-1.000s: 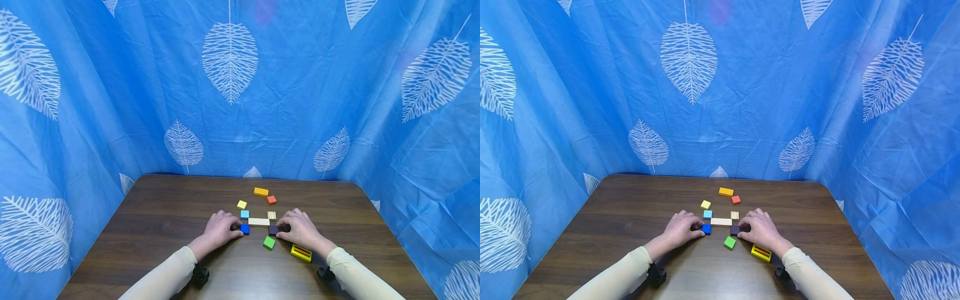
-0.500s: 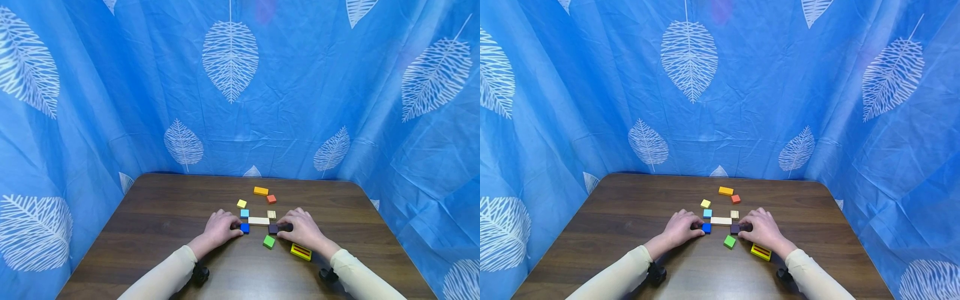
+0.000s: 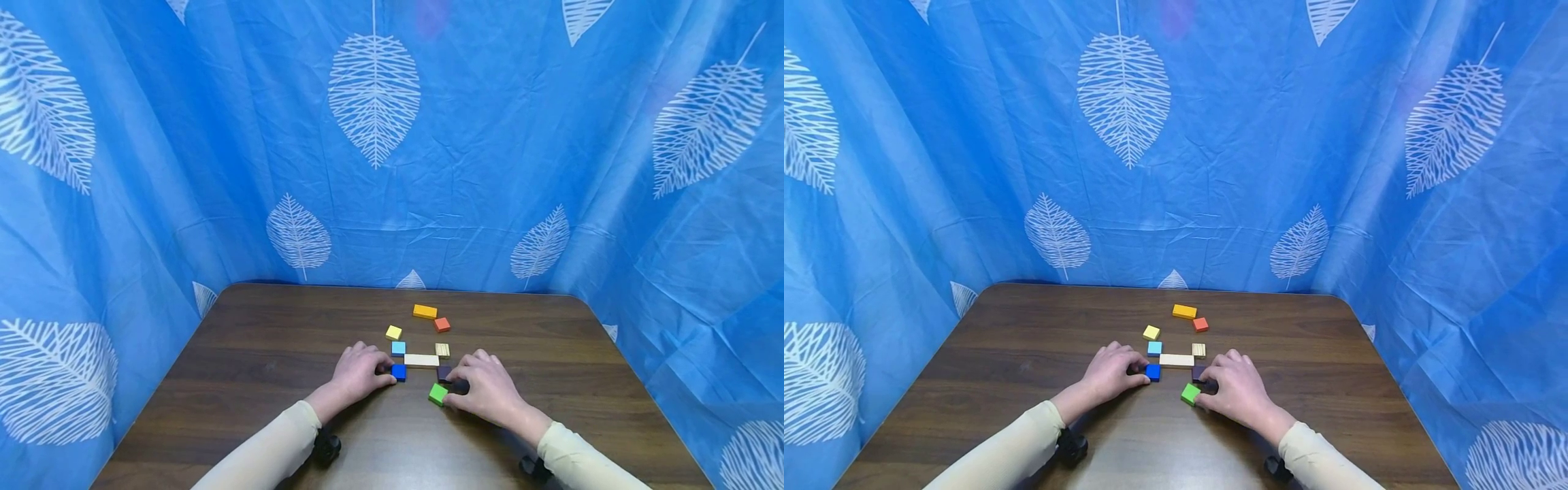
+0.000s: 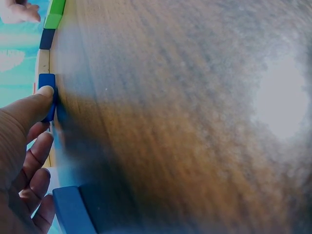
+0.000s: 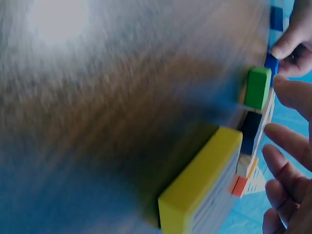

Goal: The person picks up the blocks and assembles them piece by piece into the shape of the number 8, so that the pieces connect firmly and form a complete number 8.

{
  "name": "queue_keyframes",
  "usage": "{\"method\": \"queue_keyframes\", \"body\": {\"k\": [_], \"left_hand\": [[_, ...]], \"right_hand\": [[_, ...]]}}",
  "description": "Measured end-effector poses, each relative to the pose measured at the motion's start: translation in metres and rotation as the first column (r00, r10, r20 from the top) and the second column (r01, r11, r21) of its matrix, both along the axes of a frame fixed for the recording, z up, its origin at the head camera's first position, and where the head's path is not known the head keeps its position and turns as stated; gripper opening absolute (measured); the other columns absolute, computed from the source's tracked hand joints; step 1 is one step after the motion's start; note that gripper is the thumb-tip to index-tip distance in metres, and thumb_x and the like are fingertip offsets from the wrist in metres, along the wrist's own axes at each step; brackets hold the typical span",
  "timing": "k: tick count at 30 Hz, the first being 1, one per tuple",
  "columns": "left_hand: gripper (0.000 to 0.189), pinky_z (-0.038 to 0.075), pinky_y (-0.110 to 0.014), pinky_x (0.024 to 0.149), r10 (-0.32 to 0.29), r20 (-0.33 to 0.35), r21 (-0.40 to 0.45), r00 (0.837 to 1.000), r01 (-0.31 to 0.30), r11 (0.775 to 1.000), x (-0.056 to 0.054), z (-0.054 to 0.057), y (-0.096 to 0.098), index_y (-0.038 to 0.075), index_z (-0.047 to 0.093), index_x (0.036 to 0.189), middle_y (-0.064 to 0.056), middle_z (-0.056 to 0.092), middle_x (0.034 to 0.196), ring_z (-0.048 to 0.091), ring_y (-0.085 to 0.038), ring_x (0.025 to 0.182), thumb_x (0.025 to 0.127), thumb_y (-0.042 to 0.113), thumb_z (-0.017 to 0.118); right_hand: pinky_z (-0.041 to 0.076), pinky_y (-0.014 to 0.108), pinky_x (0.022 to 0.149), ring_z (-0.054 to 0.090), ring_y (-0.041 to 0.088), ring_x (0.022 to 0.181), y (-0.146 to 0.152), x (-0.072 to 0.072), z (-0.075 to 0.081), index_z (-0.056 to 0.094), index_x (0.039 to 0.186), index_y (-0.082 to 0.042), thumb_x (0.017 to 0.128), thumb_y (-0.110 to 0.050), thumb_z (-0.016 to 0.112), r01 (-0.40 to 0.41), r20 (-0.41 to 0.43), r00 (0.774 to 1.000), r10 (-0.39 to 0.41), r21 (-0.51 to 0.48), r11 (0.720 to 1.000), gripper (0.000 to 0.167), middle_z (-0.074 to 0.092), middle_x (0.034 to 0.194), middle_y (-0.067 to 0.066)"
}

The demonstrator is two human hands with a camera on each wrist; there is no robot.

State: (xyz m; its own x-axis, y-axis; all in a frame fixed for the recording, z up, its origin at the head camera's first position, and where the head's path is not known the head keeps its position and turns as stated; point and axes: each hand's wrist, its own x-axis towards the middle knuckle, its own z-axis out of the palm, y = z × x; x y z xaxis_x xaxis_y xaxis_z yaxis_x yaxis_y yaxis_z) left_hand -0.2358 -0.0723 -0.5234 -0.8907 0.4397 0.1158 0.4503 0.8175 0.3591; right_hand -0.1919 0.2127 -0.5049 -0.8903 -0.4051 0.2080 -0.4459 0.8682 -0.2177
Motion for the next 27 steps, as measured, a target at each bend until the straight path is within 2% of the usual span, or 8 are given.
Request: {"method": "queue_keyframes", "body": {"k": [8,15,27], "left_hand": [[0.029,0.037,-0.033,0.075,-0.002,-0.007,0.001,1.000,0.002,1.000,0.000,0.000,0.000,0.021,0.079,0.104,0.012,0.059,0.083,0.045,-0.013,0.083,0.087,0.043,0.081],[0.029,0.037,-0.032,0.075,-0.004,-0.005,0.001,1.000,0.004,1.000,0.000,0.000,0.000,0.020,0.079,0.105,0.012,0.060,0.083,0.045,-0.013,0.083,0.087,0.043,0.081],[0.029,0.037,-0.032,0.074,-0.008,-0.008,0.011,1.000,0.008,1.000,0.001,0.000,-0.001,0.020,0.079,0.105,0.012,0.059,0.083,0.044,-0.012,0.082,0.087,0.043,0.081]], "right_hand": [[0.038,0.035,0.073,0.046,0.013,0.084,-0.009,0.006,-0.005,0.078,0.083,-0.027,0.069,-0.059,0.088,0.038,-0.039,0.999,-0.035,0.053,0.998,0.037,0.059,0.085,-0.012],[0.038,0.036,0.073,0.046,0.015,0.083,-0.012,0.008,-0.006,0.077,0.080,-0.025,0.069,-0.058,0.088,0.064,-0.017,0.998,-0.063,0.061,0.996,0.037,0.059,0.084,-0.011],[0.038,0.036,0.074,0.046,0.015,0.084,-0.012,0.009,-0.008,0.076,0.078,-0.026,0.070,-0.057,0.088,0.054,-0.039,0.998,-0.051,0.067,0.996,0.034,0.056,0.083,-0.012]]}}
